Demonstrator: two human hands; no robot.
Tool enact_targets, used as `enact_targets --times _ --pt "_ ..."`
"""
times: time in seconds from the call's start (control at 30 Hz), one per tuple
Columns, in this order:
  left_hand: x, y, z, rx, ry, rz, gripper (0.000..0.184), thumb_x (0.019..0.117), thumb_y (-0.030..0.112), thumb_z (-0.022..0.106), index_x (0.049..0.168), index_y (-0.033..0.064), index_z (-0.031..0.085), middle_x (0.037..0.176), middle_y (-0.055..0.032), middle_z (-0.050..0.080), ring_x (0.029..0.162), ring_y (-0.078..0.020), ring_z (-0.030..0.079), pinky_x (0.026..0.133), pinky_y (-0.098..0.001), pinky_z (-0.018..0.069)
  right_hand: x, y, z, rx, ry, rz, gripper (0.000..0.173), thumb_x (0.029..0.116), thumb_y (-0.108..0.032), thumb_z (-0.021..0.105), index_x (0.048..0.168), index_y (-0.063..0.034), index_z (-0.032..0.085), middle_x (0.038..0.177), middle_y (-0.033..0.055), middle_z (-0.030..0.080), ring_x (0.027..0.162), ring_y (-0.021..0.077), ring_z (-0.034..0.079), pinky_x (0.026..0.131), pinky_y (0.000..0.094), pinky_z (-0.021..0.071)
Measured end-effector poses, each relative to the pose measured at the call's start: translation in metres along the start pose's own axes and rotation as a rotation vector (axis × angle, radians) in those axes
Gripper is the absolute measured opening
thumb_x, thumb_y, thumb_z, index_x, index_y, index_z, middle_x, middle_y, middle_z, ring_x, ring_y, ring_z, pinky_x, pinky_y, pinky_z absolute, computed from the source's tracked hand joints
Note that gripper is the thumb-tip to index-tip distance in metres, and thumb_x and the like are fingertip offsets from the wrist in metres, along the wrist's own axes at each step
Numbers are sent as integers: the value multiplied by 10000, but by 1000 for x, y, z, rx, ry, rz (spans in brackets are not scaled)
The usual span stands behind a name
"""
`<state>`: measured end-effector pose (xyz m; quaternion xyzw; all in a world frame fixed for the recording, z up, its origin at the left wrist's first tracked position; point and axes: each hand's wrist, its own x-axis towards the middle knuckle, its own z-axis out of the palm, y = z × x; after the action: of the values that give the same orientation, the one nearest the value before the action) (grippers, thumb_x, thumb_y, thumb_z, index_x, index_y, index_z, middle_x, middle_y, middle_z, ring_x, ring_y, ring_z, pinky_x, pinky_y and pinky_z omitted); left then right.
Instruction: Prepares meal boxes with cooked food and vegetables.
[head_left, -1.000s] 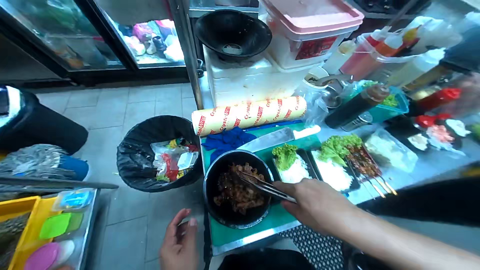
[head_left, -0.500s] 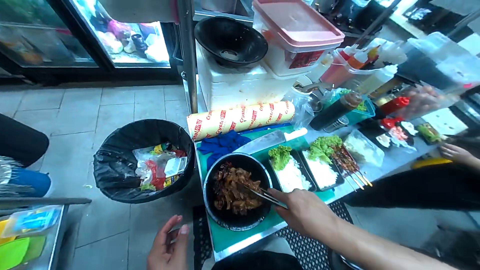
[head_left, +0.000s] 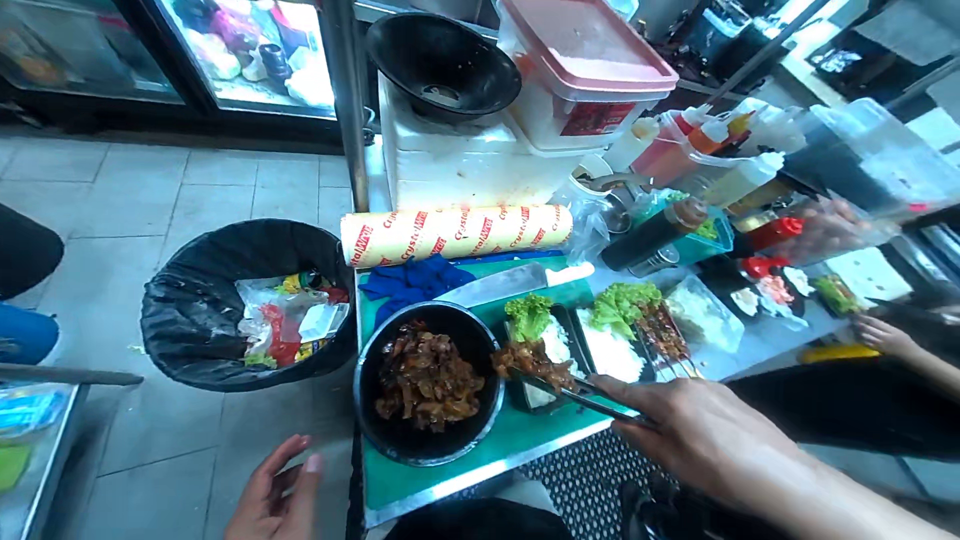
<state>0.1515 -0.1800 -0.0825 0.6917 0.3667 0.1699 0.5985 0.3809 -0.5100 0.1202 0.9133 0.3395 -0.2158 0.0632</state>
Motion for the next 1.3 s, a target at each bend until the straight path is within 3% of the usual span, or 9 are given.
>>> enact_targets --times 0.17,0.27,0.4,0.57,0.7,0.8,0.87,1.0,1.3 --pt "-22 16 30 43 72 21 410 1008 133 583 1329 -115 524 1219 -164 619 882 -84 663 717 -267 594 25 39 4 -144 -346 84 566 978 -407 624 1523 -357 482 985 169 721 903 410 700 755 612 540" --pt "-38 30 49 127 134 75 424 1009 134 589 1335 -128 519 1258 -206 591 907 -92 649 738 -260 582 30 63 3 -132 -357 21 610 945 -397 664 1525 -355 478 994 150 722 900 394 700 758 605 544" --pt "-62 52 80 426 138 307 434 1009 209 602 1283 -128 592 1306 -330 578 1164 -290 614 927 -389 551 19 99 -19 -190 -295 -73 543 951 -388 662 1478 -405 531 945 92 731 841 339 701 711 558 547" --pt "-61 84 181 606 -66 681 321 1026 372 543 1219 203 734 1303 -33 692 1347 -312 527 1108 -560 405 27 105 -19 -244 -306 -194 434 995 -334 606 1426 -374 591 881 100 715 797 348 697 669 553 550" --pt "11 110 239 701 -212 901 324 1031 299 472 1239 272 719 1447 9 594 1419 -313 461 1103 -595 410 33 104 -17 -252 -362 -163 445 995 -329 604 1438 -337 569 901 118 706 836 356 696 698 550 552" --pt "64 137 255 876 -505 1023 396 942 212 638 1325 304 666 1572 -8 470 1500 -336 343 1155 -687 283 27 104 -21 -210 -317 -171 429 991 -330 611 1418 -372 592 861 98 707 808 340 696 683 543 551" --pt "88 153 264 1015 -692 1060 506 880 204 727 1364 323 639 1489 -20 536 1434 -320 424 1144 -672 307 25 97 -16 -205 -331 -178 414 1005 -303 591 1418 -335 585 841 116 692 788 357 690 660 550 545" --pt "109 163 277 1082 -899 1121 175 931 208 696 1098 196 748 1111 -28 660 1066 -241 627 895 -463 524 24 86 -12 -182 -351 -164 449 990 -285 617 1436 -266 566 857 130 683 785 364 685 650 544 541" --pt "115 123 285 636 -860 1001 69 935 132 686 997 136 717 1008 -13 661 980 -163 655 858 -381 586 18 88 -21 -199 -299 -135 416 966 -355 649 1375 -293 610 790 52 654 727 273 666 609 466 534"
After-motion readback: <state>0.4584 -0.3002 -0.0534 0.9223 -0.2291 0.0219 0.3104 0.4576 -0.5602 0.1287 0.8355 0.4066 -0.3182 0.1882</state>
